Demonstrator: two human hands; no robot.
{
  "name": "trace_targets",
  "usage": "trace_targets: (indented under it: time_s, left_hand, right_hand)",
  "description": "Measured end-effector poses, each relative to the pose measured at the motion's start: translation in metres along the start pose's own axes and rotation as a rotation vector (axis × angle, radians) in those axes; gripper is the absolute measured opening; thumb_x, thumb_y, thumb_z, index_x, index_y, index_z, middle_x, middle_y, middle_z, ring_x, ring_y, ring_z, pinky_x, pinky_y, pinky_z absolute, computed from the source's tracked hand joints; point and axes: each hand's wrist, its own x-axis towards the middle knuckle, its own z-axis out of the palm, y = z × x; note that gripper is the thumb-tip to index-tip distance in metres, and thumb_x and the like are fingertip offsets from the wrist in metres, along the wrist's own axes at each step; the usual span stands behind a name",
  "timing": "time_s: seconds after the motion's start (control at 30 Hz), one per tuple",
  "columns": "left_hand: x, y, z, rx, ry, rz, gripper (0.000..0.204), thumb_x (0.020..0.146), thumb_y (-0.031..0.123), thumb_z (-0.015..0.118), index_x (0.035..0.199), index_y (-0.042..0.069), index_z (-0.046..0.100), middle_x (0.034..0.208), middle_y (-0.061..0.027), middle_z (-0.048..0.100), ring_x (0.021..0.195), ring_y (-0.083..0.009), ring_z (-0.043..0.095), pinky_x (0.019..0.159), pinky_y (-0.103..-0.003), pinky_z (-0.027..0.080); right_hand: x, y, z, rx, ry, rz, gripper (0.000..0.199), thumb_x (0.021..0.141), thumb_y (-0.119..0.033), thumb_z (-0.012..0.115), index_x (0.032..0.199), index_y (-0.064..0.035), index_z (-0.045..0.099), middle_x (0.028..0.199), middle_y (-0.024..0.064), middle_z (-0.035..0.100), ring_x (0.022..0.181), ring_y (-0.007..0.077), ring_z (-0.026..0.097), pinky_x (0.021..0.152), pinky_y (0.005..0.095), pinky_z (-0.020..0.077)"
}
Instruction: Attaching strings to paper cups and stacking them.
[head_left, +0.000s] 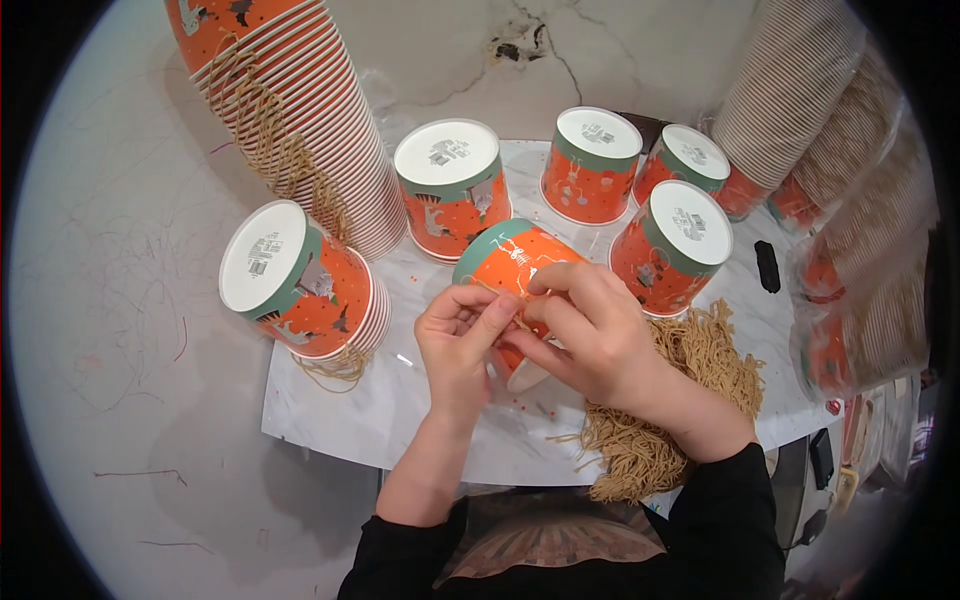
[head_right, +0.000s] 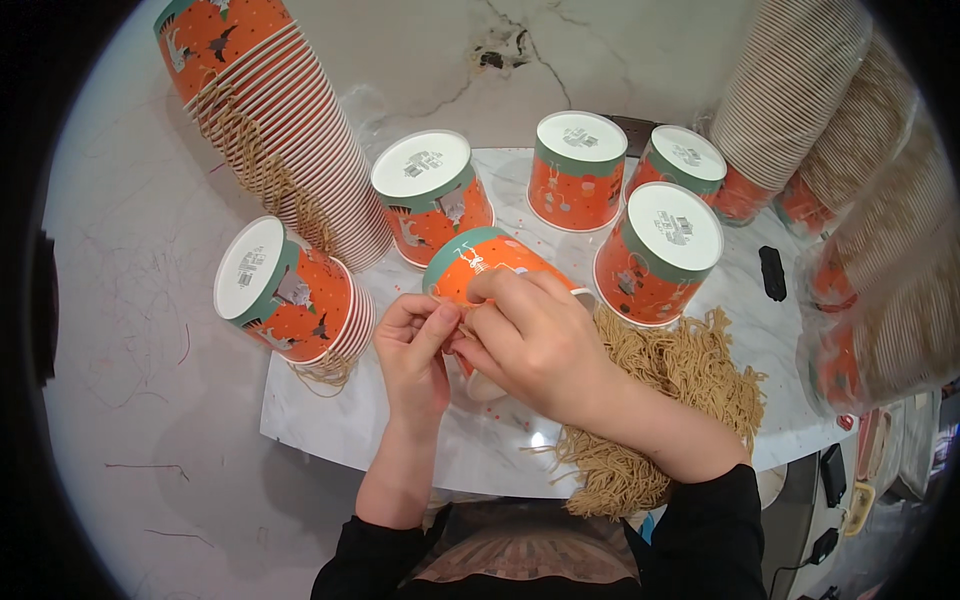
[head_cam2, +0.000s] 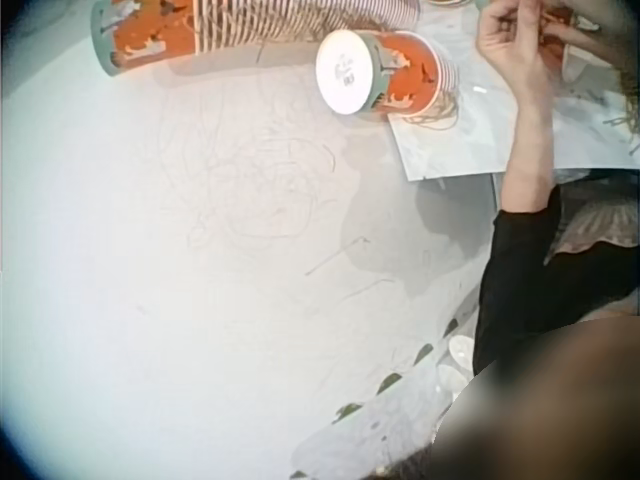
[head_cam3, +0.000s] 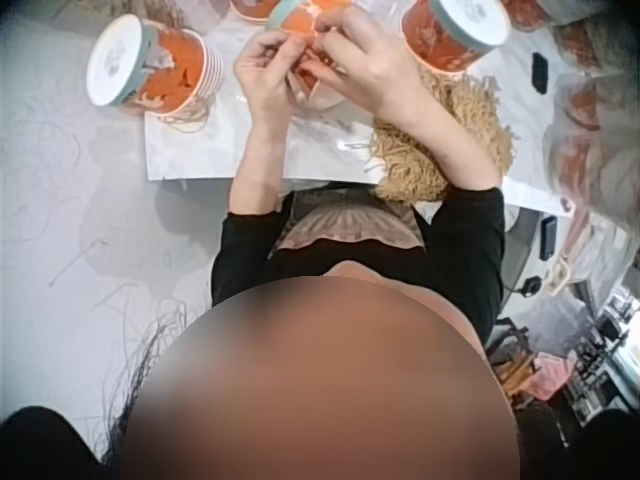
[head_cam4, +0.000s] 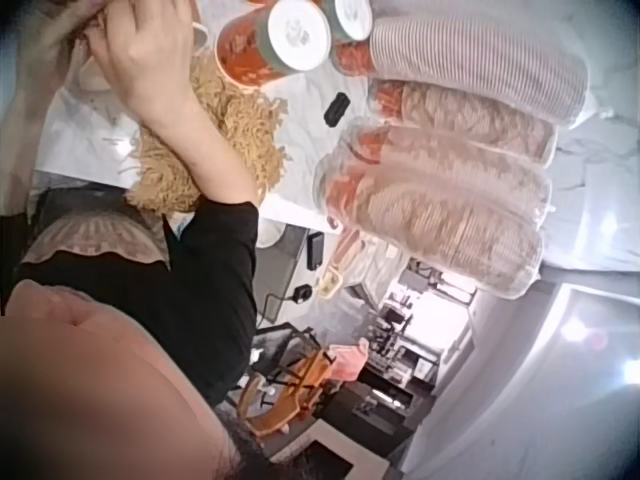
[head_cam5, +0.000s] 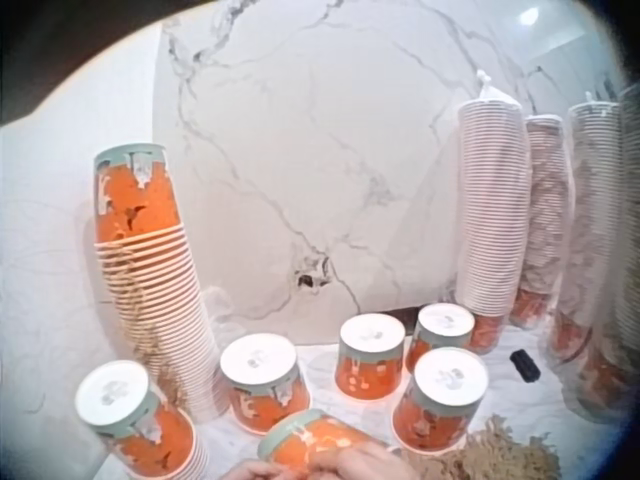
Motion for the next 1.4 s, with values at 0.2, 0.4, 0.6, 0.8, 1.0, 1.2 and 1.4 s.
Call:
trace_targets:
  time_s: [0.2,0.4,0.6,0.8,1.0,1.2,1.4]
  left_hand:
    - [-0.001,-0.002,0.002,-0.025,-0.025,0.001,0.011,0.088,-0.004,0.072,0.095,-0.001,0.065,0.089,-0.0072,0.070,0.078,-0.0103,0.067,0.072,-0.022,0.055]
    - [0.001,0.002,0.002,0.009,-0.029,0.007,0.018,0.088,-0.007,0.069,0.105,-0.002,0.063,0.098,-0.0075,0.068,0.090,-0.0107,0.066,0.082,-0.023,0.054]
    - [0.002,-0.003,-0.002,0.034,-0.058,0.049,0.019,0.088,-0.011,0.064,0.105,-0.003,0.062,0.105,-0.0077,0.066,0.093,-0.0105,0.065,0.083,-0.024,0.054]
    - [0.000,-0.004,0.004,0.108,-0.116,0.226,0.013,0.091,-0.010,0.062,0.102,-0.002,0.060,0.105,-0.0080,0.062,0.093,-0.0108,0.063,0.083,-0.024,0.053]
    - [-0.001,-0.006,0.005,0.056,-0.117,0.231,0.013,0.092,-0.008,0.064,0.103,-0.001,0.059,0.106,-0.0068,0.062,0.094,-0.0104,0.063,0.086,-0.024,0.053]
    - [0.000,-0.005,0.008,0.079,-0.124,0.258,0.016,0.091,-0.012,0.062,0.100,0.000,0.058,0.103,-0.0059,0.060,0.094,-0.0100,0.062,0.085,-0.023,0.052]
    - [0.000,-0.008,0.006,0.163,-0.162,0.381,0.017,0.090,-0.013,0.062,0.095,0.002,0.056,0.102,-0.0056,0.057,0.093,-0.0083,0.059,0.082,-0.022,0.051]
  right_hand:
    - [-0.003,0.002,-0.003,0.014,-0.067,-0.021,0.015,0.074,-0.008,0.075,0.088,-0.0050,0.067,0.094,0.0051,0.063,0.079,0.0223,0.063,0.073,0.0349,0.0497]
    - [0.001,0.002,-0.013,0.043,-0.091,0.045,0.017,0.075,-0.007,0.074,0.091,-0.0054,0.068,0.092,0.0045,0.063,0.082,0.0216,0.064,0.075,0.0348,0.0497]
    - [0.004,0.000,-0.014,0.095,-0.087,0.060,0.019,0.075,-0.007,0.075,0.092,-0.0060,0.069,0.092,0.0044,0.064,0.083,0.0227,0.064,0.077,0.0360,0.0497]
    - [0.005,0.006,-0.015,0.223,-0.123,0.184,0.016,0.079,-0.005,0.074,0.094,-0.0074,0.070,0.086,0.0054,0.067,0.083,0.0254,0.065,0.080,0.0376,0.0494]
    - [0.006,0.013,-0.016,0.404,-0.120,0.332,0.010,0.084,-0.005,0.073,0.093,-0.0045,0.070,0.084,0.0093,0.069,0.080,0.0272,0.067,0.078,0.0356,0.0502]
    - [0.005,0.018,-0.013,0.513,-0.144,0.388,0.010,0.088,0.001,0.070,0.098,0.0010,0.072,0.091,0.0084,0.067,0.082,0.0147,0.066,0.071,0.0271,0.0532]
    - [0.005,0.017,-0.011,0.604,-0.186,0.470,0.015,0.089,0.001,0.069,0.104,0.0012,0.072,0.097,0.0082,0.065,0.085,0.0125,0.065,0.075,0.0265,0.0542]
